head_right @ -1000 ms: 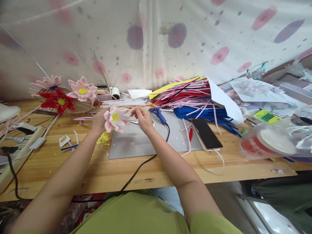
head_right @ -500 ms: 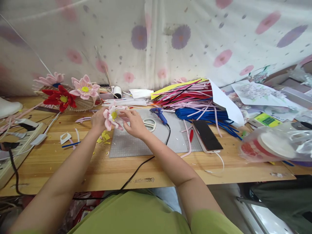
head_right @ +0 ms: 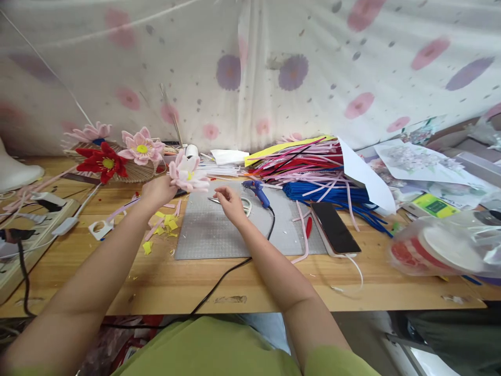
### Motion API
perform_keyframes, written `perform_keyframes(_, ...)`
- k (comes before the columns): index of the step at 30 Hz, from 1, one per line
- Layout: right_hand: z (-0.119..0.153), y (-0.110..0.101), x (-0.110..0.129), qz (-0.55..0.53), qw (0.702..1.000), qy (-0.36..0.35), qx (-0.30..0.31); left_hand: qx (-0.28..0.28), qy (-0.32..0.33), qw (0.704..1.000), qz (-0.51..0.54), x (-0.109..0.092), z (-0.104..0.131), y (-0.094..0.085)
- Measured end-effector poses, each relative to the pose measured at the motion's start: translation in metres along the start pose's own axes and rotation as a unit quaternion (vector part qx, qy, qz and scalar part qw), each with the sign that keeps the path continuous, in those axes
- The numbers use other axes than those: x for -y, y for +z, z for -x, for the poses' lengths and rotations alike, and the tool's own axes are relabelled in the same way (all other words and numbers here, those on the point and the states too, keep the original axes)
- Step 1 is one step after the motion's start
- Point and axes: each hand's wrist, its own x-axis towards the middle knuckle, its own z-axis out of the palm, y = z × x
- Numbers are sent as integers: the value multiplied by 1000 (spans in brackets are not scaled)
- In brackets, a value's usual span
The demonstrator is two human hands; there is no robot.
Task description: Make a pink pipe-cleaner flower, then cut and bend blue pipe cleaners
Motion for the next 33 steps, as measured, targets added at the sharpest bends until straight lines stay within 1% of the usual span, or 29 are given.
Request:
perform_keyframes(1, 1, 2, -3, 1, 1000, 13, 18, -3, -5, 1000, 5, -5, -2, -10)
perform_keyframes(3, 5, 7, -6, 6, 998, 22, 59, -52, 36, 998, 27, -15, -5, -31)
perform_keyframes(5, 8, 11, -4, 5, 995, 24, 94, -111, 75, 990, 53, -25, -9, -50)
perform_keyframes(6, 8, 12, -1, 4, 994, 26, 106, -128, 87, 986, 67, -30, -12, -58)
perform_keyframes(8, 9, 13, 5, -1, 992, 34, 120, -132, 97, 981, 105, -39, -18, -68)
perform_keyframes(9, 9, 14, 8, -6, 992, 38, 124, -127, 102, 977, 139, -43, -21, -70)
perform_keyframes(11, 9, 16, 15, -34, 990, 47, 131, -93, 104, 957, 253, -51, -27, -65)
perform_keyframes(12, 9, 18, 18, -58, 988, 52, 136, -65, 98, 935, 334, -56, -30, -59)
perform_keyframes(13, 9, 20, 22, -89, 984, 59, 142, -35, 79, 901, 426, -62, -31, -52)
perform_keyframes(14, 10, 22, 24, -126, 978, 72, 152, 1, 52, 855, 516, -67, -31, -43)
perform_keyframes(15, 10, 25, 27, -168, 967, 89, 167, 33, 22, 800, 598, -72, -30, -33)
perform_keyframes(17, 12, 28, 28, -245, 938, 139, 200, 58, -32, 688, 723, -80, -25, -11)
perform_keyframes(18, 13, 29, 27, -269, 925, 169, 208, 58, -60, 641, 763, -81, -22, 0)
perform_keyframes(19, 14, 29, 25, -279, 917, 198, 203, 57, -88, 606, 788, -82, -18, 11)
perform_keyframes(20, 15, 28, 22, -274, 917, 223, 185, 54, -114, 581, 804, -81, -15, 23)
perform_keyframes(21, 16, 27, 18, -258, 922, 241, 159, 61, -127, 564, 814, -79, -11, 33)
perform_keyframes(22, 17, 24, 13, -235, 929, 253, 132, 76, -149, 560, 811, -76, -7, 43)
perform_keyframes(23, 18, 22, 9, -212, 936, 258, 110, 99, -157, 565, 804, -73, -4, 53)
perform_keyframes(25, 20, 18, 0, -182, 944, 258, 94, 146, -145, 567, 797, -68, 4, 70)
perform_keyframes(27, 22, 16, -6, -172, 946, 258, 95, 179, -120, 561, 800, -65, 12, 86)
perform_keyframes(29, 24, 17, -11, -172, 945, 262, 89, 190, -99, 560, 800, -63, 20, 101)
perform_keyframes(31, 26, 19, -15, -171, 945, 267, 80, 182, -88, 570, 796, -62, 26, 113)
perform_keyframes(33, 27, 21, -18, -161, 949, 257, 91, 162, -73, 588, 789, -59, 28, 121)
